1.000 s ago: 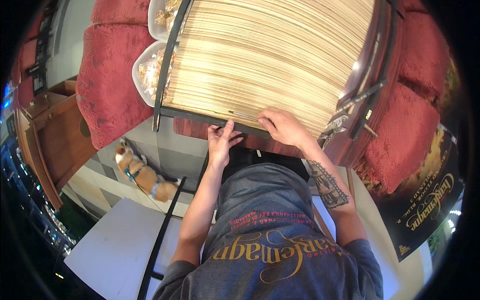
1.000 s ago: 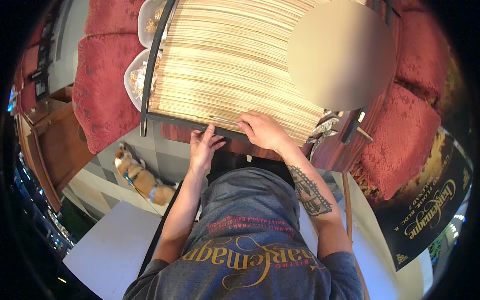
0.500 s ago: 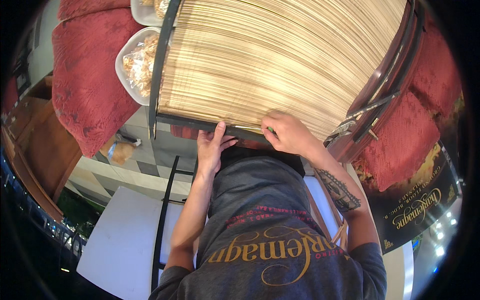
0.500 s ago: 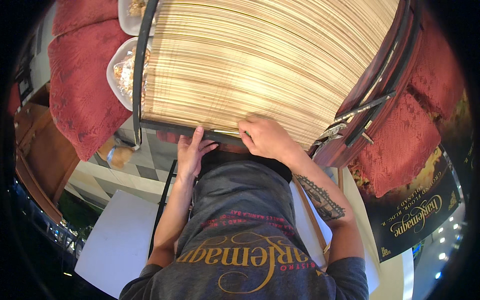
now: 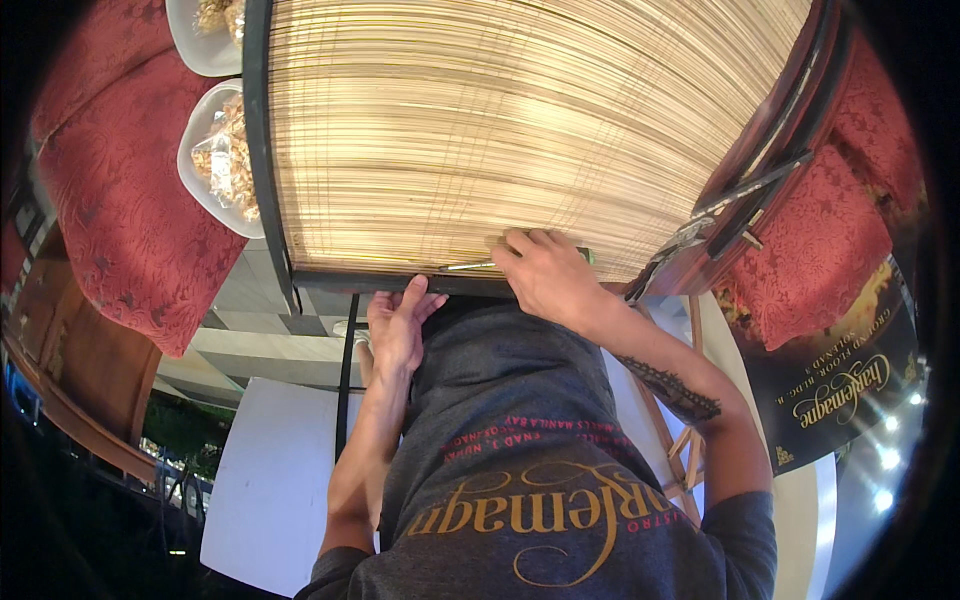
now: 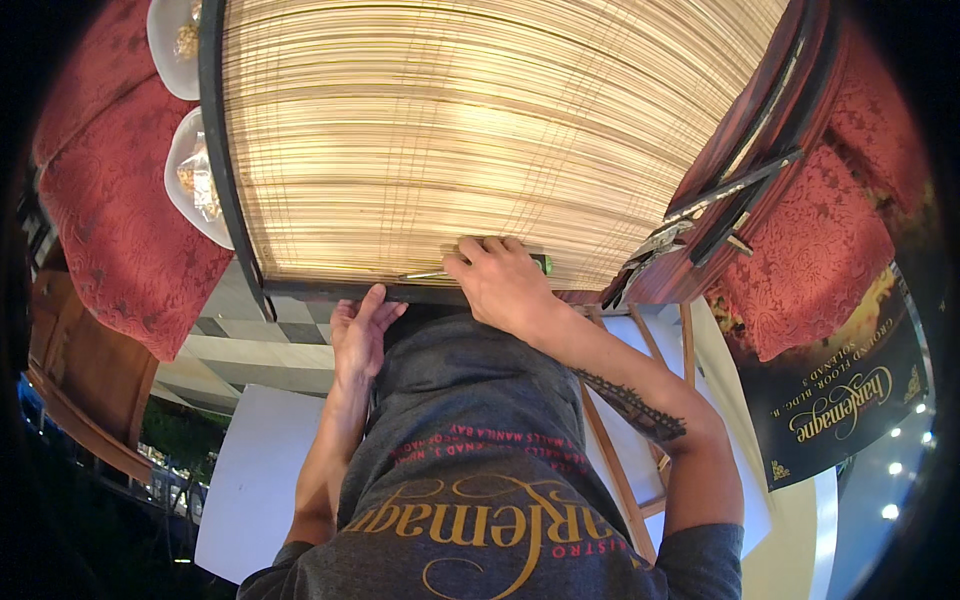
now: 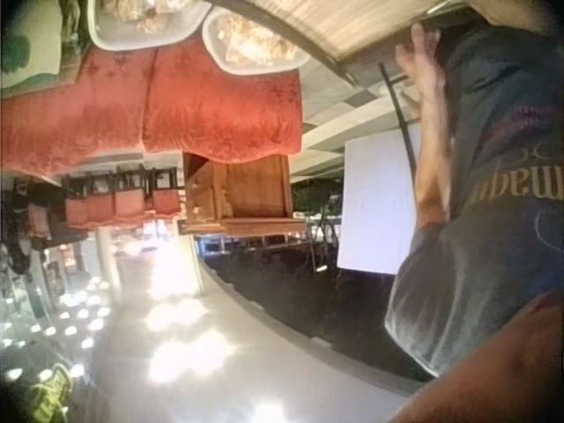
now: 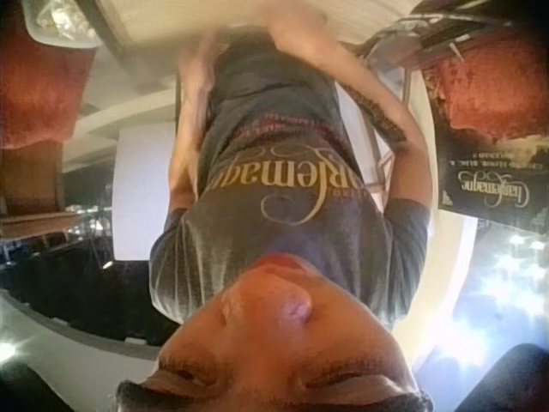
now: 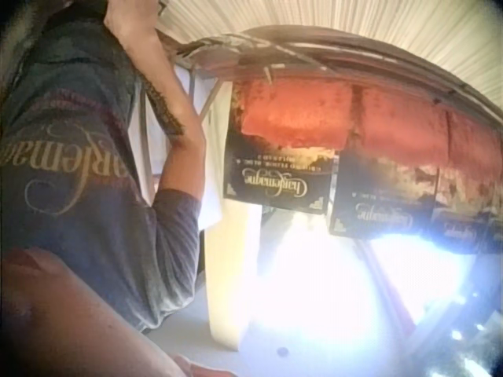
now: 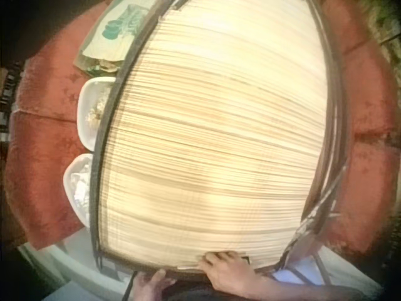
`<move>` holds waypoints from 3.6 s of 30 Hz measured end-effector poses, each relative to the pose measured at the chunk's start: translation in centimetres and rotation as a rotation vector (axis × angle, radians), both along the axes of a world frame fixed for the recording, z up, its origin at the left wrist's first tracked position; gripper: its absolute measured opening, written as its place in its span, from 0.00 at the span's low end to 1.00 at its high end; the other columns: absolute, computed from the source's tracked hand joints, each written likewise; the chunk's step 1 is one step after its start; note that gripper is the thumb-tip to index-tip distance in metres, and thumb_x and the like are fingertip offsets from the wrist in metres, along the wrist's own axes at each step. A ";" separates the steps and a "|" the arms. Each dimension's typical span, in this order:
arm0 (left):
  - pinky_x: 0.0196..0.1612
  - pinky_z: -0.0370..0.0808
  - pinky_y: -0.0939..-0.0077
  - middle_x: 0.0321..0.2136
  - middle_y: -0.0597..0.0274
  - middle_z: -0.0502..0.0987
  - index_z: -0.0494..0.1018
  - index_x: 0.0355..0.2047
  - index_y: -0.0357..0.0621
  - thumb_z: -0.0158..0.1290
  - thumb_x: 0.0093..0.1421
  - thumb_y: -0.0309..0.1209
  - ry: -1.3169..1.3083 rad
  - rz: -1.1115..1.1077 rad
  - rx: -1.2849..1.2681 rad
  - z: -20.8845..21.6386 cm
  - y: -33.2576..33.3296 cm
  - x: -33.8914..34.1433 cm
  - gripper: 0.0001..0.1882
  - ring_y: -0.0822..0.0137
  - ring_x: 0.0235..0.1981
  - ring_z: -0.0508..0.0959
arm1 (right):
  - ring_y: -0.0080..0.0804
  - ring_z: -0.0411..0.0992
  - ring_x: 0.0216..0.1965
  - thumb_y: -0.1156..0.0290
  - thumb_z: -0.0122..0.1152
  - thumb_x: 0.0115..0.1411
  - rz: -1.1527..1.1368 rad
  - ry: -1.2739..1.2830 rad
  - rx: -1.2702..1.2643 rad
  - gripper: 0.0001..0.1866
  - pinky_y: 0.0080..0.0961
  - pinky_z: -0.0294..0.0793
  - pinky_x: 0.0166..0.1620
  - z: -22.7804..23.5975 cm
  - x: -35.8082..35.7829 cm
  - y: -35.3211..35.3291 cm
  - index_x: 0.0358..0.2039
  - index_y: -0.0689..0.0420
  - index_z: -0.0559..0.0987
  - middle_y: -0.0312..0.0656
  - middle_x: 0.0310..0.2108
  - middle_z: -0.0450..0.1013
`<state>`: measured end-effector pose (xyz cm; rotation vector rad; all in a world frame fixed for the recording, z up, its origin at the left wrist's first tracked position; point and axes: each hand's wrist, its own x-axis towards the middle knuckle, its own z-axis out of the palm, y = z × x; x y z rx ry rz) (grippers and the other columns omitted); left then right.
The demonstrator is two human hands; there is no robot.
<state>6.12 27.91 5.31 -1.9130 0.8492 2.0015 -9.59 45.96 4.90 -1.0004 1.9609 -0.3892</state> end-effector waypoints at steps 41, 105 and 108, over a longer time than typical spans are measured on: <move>0.37 0.82 0.61 0.32 0.57 0.80 0.72 0.41 0.35 0.56 0.64 0.25 0.049 0.020 0.085 0.6 1.3 1.1 0.08 0.66 0.30 0.81 | 0.50 0.78 0.30 0.73 0.57 0.54 0.267 -0.420 0.147 0.05 0.45 0.78 0.34 -1.8 -6.0 -4.1 0.29 0.60 0.79 0.50 0.22 0.76; 0.47 0.82 0.54 0.45 0.46 0.75 0.61 0.50 0.32 0.50 0.69 0.29 -0.270 0.019 0.168 1.5 3.3 -1.8 0.16 0.52 0.39 0.83 | 0.48 0.77 0.32 0.66 0.53 0.64 -0.209 -0.740 0.199 0.10 0.42 0.78 0.35 -1.4 -2.3 3.5 0.32 0.59 0.77 0.44 0.29 0.77; 0.47 0.82 0.54 0.47 0.45 0.75 0.61 0.54 0.34 0.51 0.68 0.29 -0.264 0.050 0.222 1.9 3.5 -2.1 0.18 0.51 0.40 0.83 | 0.46 0.77 0.33 0.67 0.55 0.62 -0.215 -0.724 0.152 0.09 0.42 0.78 0.35 -1.5 -1.9 3.0 0.32 0.59 0.77 0.43 0.28 0.77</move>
